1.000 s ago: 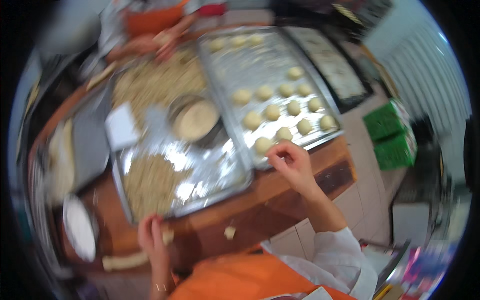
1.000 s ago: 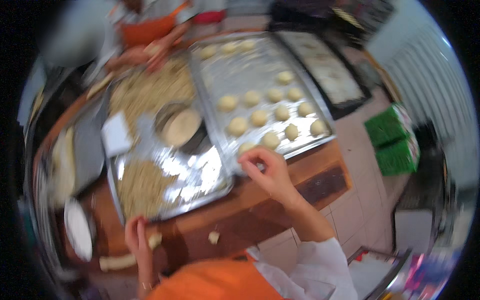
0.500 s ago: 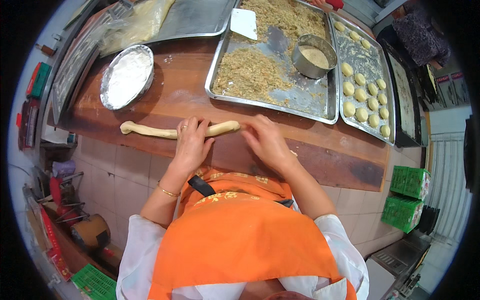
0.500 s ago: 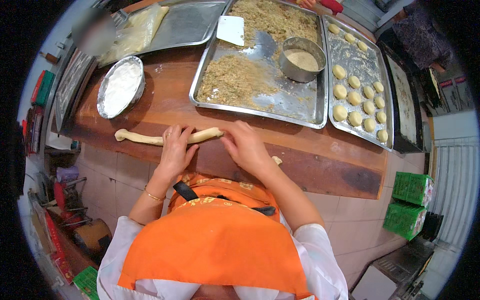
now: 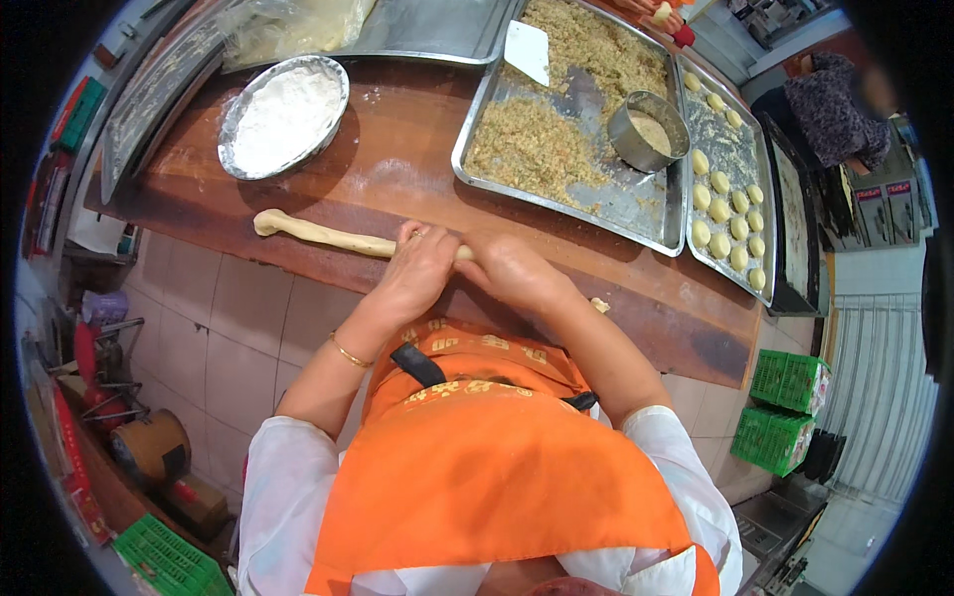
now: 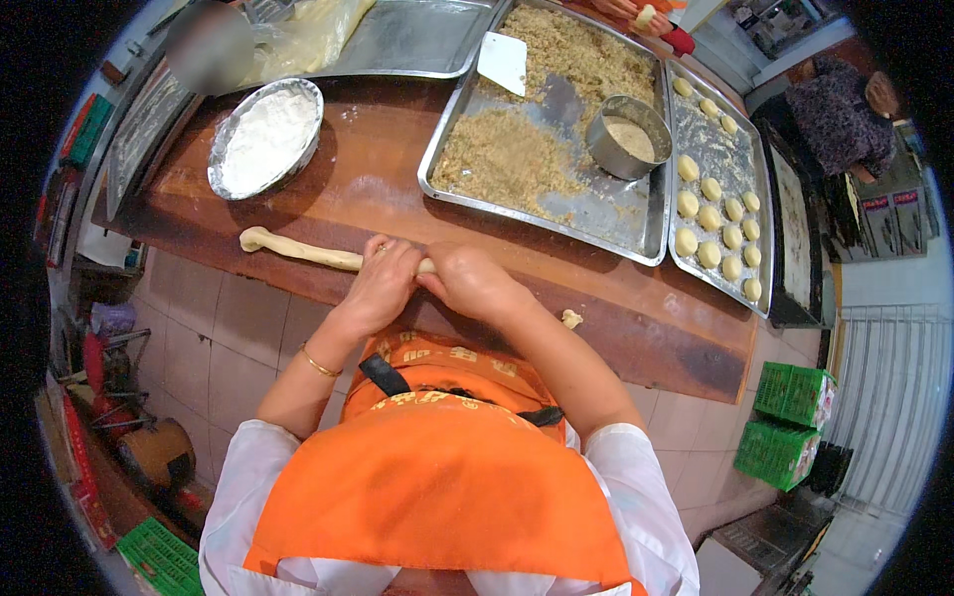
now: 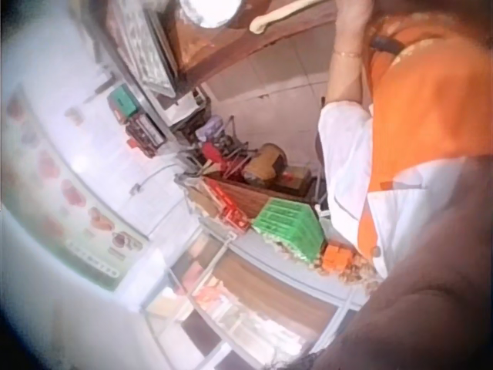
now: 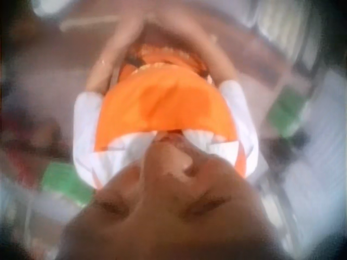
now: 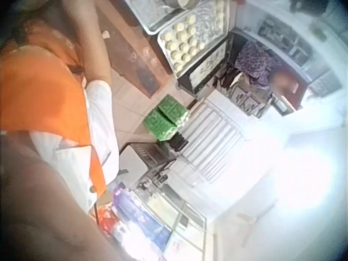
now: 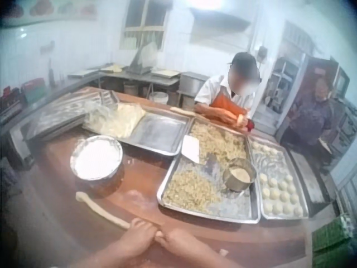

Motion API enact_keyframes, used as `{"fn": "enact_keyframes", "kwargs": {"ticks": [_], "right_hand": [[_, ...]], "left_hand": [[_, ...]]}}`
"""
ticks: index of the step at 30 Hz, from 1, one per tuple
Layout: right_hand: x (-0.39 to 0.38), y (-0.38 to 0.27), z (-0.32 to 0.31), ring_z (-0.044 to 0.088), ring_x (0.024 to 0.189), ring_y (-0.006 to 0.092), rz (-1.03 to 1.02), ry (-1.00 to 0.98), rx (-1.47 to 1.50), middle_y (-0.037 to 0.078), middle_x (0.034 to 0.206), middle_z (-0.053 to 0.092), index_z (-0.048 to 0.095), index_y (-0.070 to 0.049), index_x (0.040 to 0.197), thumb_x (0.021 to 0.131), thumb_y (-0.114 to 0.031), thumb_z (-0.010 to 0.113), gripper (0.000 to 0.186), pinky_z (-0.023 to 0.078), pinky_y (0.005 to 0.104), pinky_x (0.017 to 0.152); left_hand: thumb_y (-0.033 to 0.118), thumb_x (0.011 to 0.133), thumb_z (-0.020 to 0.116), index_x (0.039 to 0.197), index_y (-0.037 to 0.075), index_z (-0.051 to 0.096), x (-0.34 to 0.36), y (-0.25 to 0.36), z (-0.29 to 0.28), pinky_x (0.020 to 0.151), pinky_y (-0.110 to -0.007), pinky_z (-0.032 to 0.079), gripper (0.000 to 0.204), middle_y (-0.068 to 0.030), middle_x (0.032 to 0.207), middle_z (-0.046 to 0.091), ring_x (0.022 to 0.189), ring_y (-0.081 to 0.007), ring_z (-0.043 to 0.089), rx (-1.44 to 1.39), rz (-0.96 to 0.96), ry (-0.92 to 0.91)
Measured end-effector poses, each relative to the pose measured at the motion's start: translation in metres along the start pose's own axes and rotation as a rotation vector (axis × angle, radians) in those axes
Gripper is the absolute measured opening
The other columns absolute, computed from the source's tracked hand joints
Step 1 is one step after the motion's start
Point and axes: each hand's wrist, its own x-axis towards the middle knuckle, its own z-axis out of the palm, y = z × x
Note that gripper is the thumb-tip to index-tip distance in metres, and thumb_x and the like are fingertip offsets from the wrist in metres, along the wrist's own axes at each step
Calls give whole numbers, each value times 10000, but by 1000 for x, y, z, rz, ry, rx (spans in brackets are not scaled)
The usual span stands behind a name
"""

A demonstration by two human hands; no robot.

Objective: The person fills dough with a crumbly mixture and shapes it into rounds, placing them onto a metal tray.

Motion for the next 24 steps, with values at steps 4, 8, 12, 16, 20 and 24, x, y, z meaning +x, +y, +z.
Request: {"fn": "enact_keyframes", "kwargs": {"ticks": [4,8,12,16,20,24], "right_hand": [[-2,-5,9,657,830,419,38,69,-139,255,856,660,618,6,931,872,-187,649,205,510,501,719],[-12,11,14,650,715,394,34,-4,-190,208,797,661,621,-1,920,881,-177,615,180,525,460,658],[-27,33,13,608,664,352,322,-40,669,152,761,629,611,-13,973,876,-161,591,178,509,398,652],[-46,0,-32,609,849,329,197,225,427,154,942,635,601,-25,1079,890,-161,556,237,487,393,780],[-71,-13,-30,539,1113,312,59,295,-339,154,1242,552,535,-21,1325,881,-95,519,450,431,428,962],[-84,10,5,523,1128,320,68,106,-596,140,1292,525,481,-34,1416,856,-64,522,562,426,425,970]], "left_hand": [[85,846,566,963,33,573,5,0,8,1006,-462,340,129,-128,966,561,991,-307,571,158,-21,-64],[66,826,550,925,39,560,8,8,24,1017,-469,337,103,-145,982,531,1010,-316,558,266,0,-45],[55,797,563,926,34,549,12,13,28,1039,-487,320,132,-157,1012,517,1028,-325,537,232,15,-48],[62,750,606,982,27,549,8,10,35,1065,-506,287,241,-169,1058,494,1087,-350,504,285,-78,-55],[67,706,634,1099,11,557,13,23,9,1065,-521,268,404,-187,1089,489,1130,-375,469,185,-167,-108],[-28,716,583,1183,-27,561,16,42,6,955,-497,387,468,-218,1087,518,1053,-410,495,3,-133,38]]}}
